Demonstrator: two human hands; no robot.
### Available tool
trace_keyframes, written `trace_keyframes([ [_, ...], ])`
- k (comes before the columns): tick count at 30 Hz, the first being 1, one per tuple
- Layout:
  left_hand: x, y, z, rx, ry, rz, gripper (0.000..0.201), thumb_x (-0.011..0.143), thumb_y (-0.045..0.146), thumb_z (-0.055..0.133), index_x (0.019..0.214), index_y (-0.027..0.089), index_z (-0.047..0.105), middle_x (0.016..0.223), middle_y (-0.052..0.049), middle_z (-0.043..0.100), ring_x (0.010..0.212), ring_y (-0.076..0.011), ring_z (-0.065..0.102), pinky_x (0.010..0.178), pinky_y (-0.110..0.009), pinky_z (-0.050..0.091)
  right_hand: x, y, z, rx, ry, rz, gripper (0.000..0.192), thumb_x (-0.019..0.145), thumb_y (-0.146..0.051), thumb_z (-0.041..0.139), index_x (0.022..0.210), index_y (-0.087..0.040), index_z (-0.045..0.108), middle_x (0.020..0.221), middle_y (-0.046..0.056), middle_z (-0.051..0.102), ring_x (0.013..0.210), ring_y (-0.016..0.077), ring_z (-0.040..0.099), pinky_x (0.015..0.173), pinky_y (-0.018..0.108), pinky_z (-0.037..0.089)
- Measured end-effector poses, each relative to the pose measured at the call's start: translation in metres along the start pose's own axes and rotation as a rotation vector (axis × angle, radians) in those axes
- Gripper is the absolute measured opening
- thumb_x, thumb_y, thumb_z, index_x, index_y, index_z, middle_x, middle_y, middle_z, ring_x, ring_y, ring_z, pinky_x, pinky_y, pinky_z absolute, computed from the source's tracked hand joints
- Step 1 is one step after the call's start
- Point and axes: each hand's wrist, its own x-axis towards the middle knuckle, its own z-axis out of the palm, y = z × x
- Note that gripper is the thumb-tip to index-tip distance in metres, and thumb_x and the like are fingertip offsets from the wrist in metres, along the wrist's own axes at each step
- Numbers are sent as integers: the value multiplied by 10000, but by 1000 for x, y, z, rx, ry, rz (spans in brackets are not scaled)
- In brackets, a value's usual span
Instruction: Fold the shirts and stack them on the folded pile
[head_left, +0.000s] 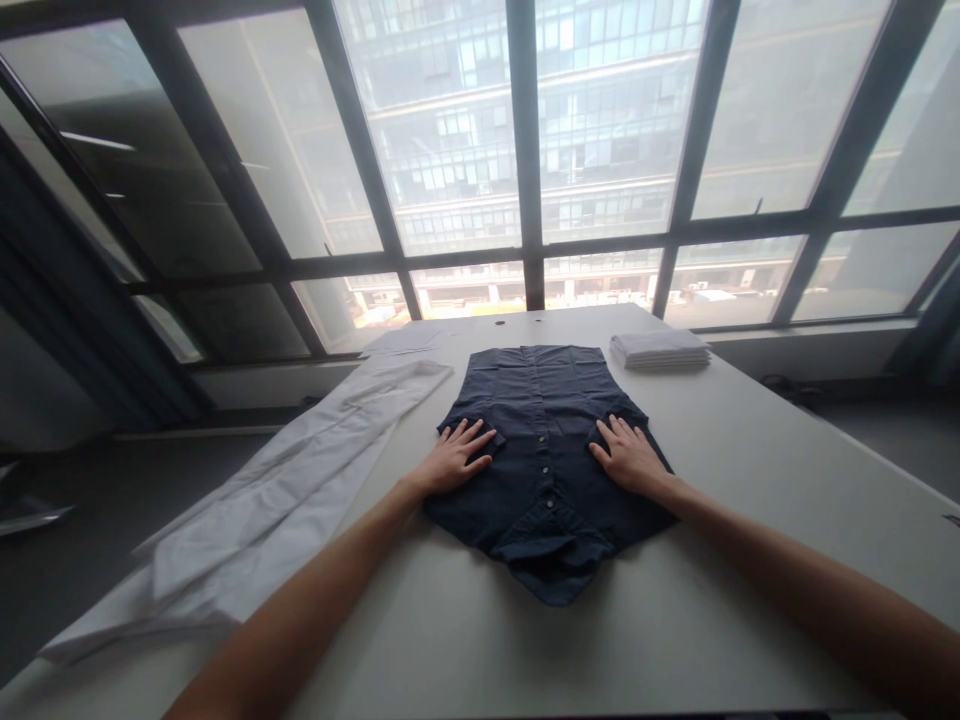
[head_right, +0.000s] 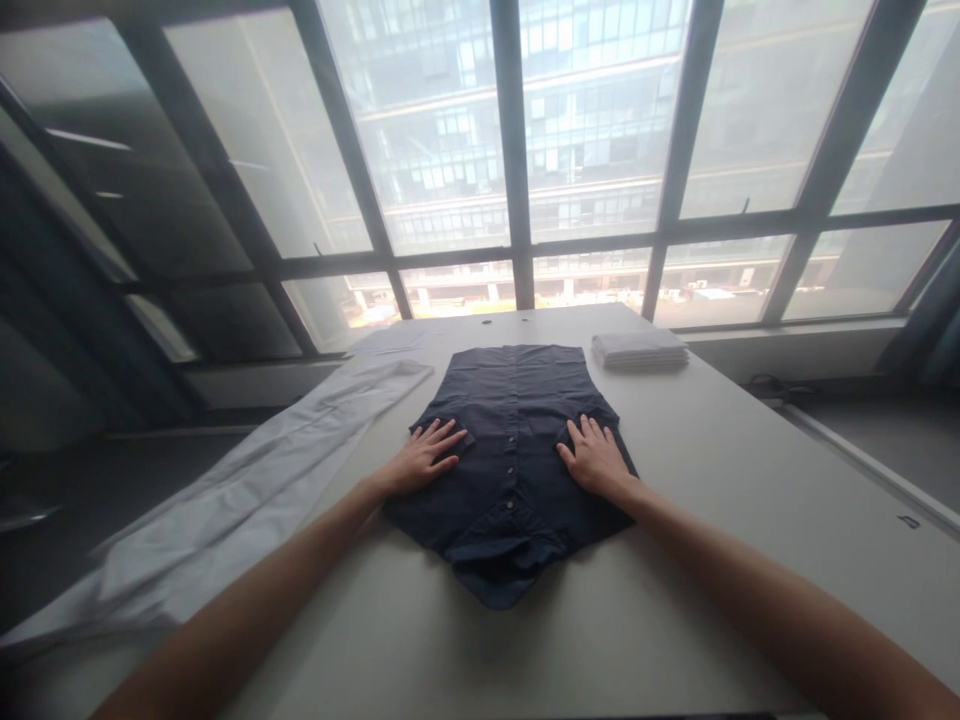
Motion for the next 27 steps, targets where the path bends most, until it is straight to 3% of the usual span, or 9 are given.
trace_keyframes([
  [27,0,-1,0,-12,13,11,661,1010,689,341,1596,385,308,1691,-33,181,1554,-358,147,1215,-614,135,3,3,3,-9,-1,-6,663,1026,-512,363,1557,-117,410,1639,207,308,1527,338,261,1218,498,199],
])
